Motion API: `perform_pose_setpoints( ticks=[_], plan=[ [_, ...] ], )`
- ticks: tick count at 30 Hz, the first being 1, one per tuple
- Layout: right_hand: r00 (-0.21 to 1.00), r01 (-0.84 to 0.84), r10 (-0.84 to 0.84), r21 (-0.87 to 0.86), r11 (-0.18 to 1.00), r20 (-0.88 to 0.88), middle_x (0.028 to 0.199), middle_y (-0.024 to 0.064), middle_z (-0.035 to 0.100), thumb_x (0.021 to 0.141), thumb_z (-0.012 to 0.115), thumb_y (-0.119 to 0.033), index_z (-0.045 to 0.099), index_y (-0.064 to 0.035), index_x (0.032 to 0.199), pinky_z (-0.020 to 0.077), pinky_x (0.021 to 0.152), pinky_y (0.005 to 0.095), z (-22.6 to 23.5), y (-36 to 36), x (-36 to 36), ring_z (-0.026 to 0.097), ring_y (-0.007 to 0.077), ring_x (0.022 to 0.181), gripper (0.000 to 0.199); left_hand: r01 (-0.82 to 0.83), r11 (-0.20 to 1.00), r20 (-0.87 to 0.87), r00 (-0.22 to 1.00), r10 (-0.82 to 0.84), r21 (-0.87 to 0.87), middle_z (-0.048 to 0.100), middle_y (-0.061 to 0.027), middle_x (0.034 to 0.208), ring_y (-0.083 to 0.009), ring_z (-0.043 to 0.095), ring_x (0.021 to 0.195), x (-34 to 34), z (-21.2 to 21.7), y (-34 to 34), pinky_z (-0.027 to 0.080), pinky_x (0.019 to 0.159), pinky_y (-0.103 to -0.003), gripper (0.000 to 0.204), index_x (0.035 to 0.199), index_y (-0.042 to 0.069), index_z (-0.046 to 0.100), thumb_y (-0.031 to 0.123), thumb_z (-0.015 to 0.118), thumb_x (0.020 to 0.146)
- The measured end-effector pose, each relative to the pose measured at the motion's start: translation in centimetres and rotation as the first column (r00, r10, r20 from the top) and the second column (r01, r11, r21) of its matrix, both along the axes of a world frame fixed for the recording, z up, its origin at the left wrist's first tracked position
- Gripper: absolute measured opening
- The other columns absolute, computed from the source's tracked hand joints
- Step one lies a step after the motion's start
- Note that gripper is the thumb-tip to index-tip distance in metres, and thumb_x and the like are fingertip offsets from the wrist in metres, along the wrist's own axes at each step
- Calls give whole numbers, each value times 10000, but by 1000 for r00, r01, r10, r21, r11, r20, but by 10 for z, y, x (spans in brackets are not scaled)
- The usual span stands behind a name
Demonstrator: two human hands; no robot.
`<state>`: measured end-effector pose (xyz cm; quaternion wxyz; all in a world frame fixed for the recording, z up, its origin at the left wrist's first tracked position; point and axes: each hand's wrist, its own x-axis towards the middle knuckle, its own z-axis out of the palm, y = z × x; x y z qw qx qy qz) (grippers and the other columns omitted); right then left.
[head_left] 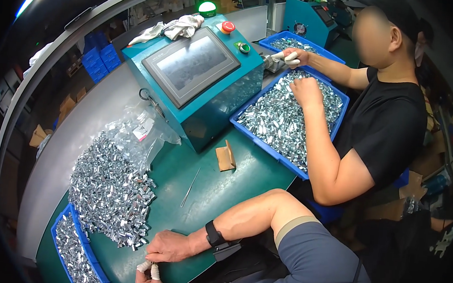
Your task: The person picks up a metal part and a metal rod by hand, slides the part onto the rod, and then places the assembled unit into a blue tray.
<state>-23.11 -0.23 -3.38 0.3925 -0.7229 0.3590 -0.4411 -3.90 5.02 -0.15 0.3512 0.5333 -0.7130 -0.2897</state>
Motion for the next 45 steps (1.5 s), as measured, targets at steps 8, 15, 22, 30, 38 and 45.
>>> perform_pose_setpoints(
  ticks=[8,15,22,30,38,45],
  plan=[
    [992,69,-81,115,991,101,665,204,598,880,606,-328,600,-35,685,452,586,473,6,-2,10,575,427,638,352,-165,972,83,980,181,-168,696,-90,943,-166,629,834,83,11,-11,514,778,-300,137,1042,-36,673,57,665,941],
    [998,48,-52,146,988,22,622,144,590,913,649,-224,604,-14,725,433,529,364,7,-2,-6,533,216,514,286,-389,887,249,860,446,-249,700,-103,896,-167,635,813,197,47,-92,511,771,-302,216,1070,-11,682,147,699,925],
    [986,-139,139,-3,990,-88,609,174,568,903,626,-276,560,-28,650,423,534,464,9,-1,2,562,385,566,360,9,933,479,860,176,-359,678,-128,1144,-257,655,1024,109,55,-120,513,884,-364,366,1220,53,662,133,744,873],
    [981,-183,182,-4,983,-64,603,169,569,894,630,-272,557,-25,643,429,543,470,9,0,1,570,385,573,360,366,879,623,775,-107,-304,653,-113,1025,-321,630,967,-9,32,-182,519,822,-400,232,1055,61,704,137,742,839],
    [976,100,-120,117,988,181,640,64,604,953,642,-202,620,-12,779,433,541,317,7,-5,-4,540,132,565,259,360,856,530,839,-123,-371,680,-84,1016,-274,639,967,17,30,-137,510,851,-384,154,949,50,687,69,756,813],
    [946,171,-232,263,950,224,711,10,623,998,610,-191,640,-9,897,431,593,254,7,-12,-6,530,68,651,210,254,946,250,947,-202,-201,697,-80,912,-204,651,820,27,31,-84,523,758,-312,197,972,31,689,34,789,803]
  ],
)
